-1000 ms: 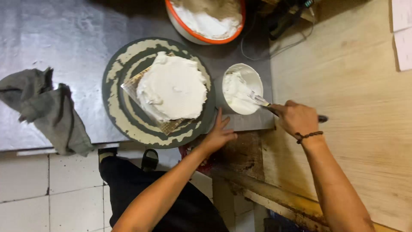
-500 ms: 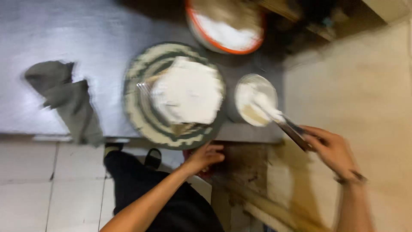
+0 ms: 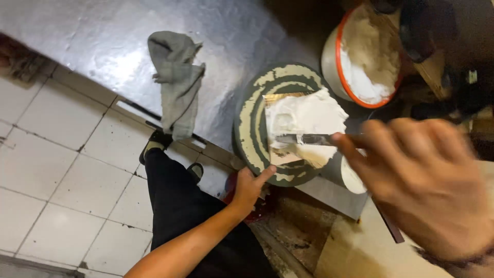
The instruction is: Applying and smoothing icing on a chocolate cake layer using a spatula.
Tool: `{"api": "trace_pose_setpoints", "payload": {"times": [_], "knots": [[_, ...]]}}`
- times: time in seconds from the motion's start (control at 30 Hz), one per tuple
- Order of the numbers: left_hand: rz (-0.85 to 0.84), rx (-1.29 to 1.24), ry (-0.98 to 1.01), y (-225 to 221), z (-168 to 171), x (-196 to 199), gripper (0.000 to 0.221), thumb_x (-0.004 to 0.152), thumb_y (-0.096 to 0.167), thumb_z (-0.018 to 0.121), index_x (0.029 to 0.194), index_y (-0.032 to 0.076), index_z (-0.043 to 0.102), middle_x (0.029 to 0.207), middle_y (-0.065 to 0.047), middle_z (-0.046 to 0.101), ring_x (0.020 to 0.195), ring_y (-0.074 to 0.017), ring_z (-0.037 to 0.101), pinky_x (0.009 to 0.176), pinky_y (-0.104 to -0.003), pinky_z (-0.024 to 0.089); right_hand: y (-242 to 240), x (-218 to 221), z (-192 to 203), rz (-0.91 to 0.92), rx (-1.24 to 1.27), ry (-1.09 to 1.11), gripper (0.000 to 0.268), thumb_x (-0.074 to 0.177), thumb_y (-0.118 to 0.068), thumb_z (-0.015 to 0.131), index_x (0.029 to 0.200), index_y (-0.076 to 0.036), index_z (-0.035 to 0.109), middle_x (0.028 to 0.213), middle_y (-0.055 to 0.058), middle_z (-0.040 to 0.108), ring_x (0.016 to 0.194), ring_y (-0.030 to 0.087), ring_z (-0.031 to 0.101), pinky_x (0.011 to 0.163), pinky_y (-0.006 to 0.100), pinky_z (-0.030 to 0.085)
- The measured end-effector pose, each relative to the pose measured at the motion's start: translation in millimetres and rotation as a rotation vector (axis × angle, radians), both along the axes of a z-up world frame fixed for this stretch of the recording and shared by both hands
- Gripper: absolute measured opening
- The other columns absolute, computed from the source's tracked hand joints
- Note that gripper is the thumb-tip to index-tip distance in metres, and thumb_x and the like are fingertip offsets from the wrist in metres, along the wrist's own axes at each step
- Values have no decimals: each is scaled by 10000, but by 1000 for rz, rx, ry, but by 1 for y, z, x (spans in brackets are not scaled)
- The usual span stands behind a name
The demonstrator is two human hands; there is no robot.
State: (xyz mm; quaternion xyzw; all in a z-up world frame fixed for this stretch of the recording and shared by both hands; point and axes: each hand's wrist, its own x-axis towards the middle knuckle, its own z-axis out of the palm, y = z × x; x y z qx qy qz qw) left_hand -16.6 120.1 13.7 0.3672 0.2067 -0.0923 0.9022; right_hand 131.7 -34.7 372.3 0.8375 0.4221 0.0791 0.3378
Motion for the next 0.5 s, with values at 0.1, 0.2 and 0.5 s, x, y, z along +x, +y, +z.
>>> {"api": "trace_pose_setpoints", "payload": {"times": [0.1, 0.2, 0.5], "knots": [[11, -47, 96, 1, 10, 2, 302, 914, 252, 763, 1041, -19, 723, 942, -47, 736, 840, -143, 653, 754, -328, 515, 89, -17, -27, 255, -209, -81, 347, 1009, -241, 595, 1303, -196, 773, 1046, 51, 654, 913, 187, 630, 743, 304, 514], [16, 25, 82, -10, -1, -1, 256, 916, 238, 760, 975, -10, 746, 875, -30, 738, 776, -127, 644, 709, -320, 508, 142, -21, -32, 248, -315, -101, 350, 988, -254, 605, 1298, -249, 768, 948, 11, 645, 853, 174, 636, 704, 290, 505], [17, -11, 57, -8, 7, 1, 210, 919, 198, 750, 966, -6, 739, 868, 4, 729, 772, -101, 628, 698, -306, 505, 153, -5, -40, 45, -424, -29, 308, 990, -288, 603, 1265, -315, 740, 836, -27, 639, 720, 135, 613, 612, 259, 469]]}}
